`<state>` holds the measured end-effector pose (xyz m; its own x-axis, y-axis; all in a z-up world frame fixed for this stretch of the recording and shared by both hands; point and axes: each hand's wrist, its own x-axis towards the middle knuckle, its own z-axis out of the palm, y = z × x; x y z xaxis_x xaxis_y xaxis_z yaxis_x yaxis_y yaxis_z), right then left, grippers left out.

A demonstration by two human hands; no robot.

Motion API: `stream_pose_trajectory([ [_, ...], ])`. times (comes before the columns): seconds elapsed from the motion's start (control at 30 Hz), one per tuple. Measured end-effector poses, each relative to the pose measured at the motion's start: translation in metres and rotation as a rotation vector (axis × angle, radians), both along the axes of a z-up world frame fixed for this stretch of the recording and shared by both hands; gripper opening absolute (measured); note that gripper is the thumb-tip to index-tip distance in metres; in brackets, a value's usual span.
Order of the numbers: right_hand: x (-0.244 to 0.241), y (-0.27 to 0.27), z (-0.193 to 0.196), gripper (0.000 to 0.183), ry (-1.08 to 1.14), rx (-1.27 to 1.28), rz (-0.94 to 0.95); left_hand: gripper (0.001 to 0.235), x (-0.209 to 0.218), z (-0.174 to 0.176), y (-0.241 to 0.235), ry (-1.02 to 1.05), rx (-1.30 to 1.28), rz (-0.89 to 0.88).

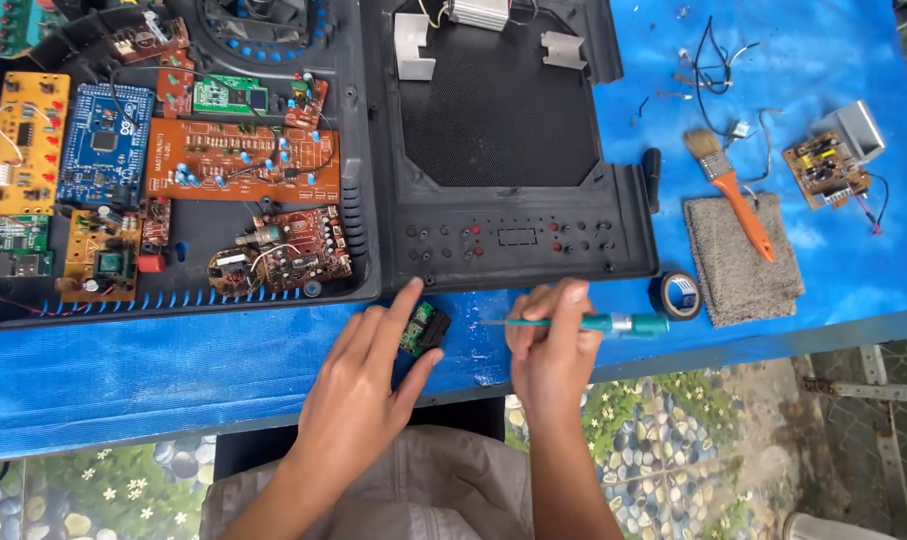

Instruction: The person uses a screwdriver to remove screws from a small green circuit board. They then use the screwdriver to scrape or clean the surface of the board and its components. The person continues to manipulate the board and other electronic parts on a blue tarp-covered table.

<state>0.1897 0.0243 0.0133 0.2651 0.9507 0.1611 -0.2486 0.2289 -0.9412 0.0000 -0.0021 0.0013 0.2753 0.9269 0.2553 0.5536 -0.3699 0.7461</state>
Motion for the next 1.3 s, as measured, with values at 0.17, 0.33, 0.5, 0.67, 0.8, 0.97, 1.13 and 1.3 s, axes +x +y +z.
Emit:
stream_pose_trajectory([
  [0.17,0.024,-0.043,0.032,0.027,-0.909,0.05,-0.11,0.04,-0.001,0.002,-0.001,-0.03,0.071,0.005],
  [0.33,0.04,-0.065,0.013,0.02,-1.158,0.139,0.07,0.018,0.0,0.005,0.0,-0.048,0.105,0.009],
  [0.5,0.038,-0.069,0.013,0.017,-1.129,0.171,-0.032,0.016,-0.001,0.007,0.0,-0.076,0.155,0.012],
  [0.67,0.052,-0.092,-0.021,0.013,-1.057,0.044,-0.207,0.011,0.0,0.0,-0.005,-0.094,0.391,0.094],
  [0.8,0.053,-0.089,-0.009,0.006,-1.189,0.261,-0.141,0.016,0.003,-0.001,-0.002,0.02,0.328,0.06],
  [0.97,0.053,-0.092,0.003,0.01,-1.312,0.273,-0.155,0.016,0.001,-0.003,-0.003,0.015,0.426,0.045],
  [1.13,0.062,-0.102,-0.006,0.007,-1.326,0.378,-0.242,0.015,0.003,-0.003,-0.007,-0.034,0.506,0.126],
  [1.3,0.065,-0.101,-0.007,0.015,-1.293,0.399,-0.108,0.009,0.011,0.004,-0.006,-0.077,0.384,0.176],
])
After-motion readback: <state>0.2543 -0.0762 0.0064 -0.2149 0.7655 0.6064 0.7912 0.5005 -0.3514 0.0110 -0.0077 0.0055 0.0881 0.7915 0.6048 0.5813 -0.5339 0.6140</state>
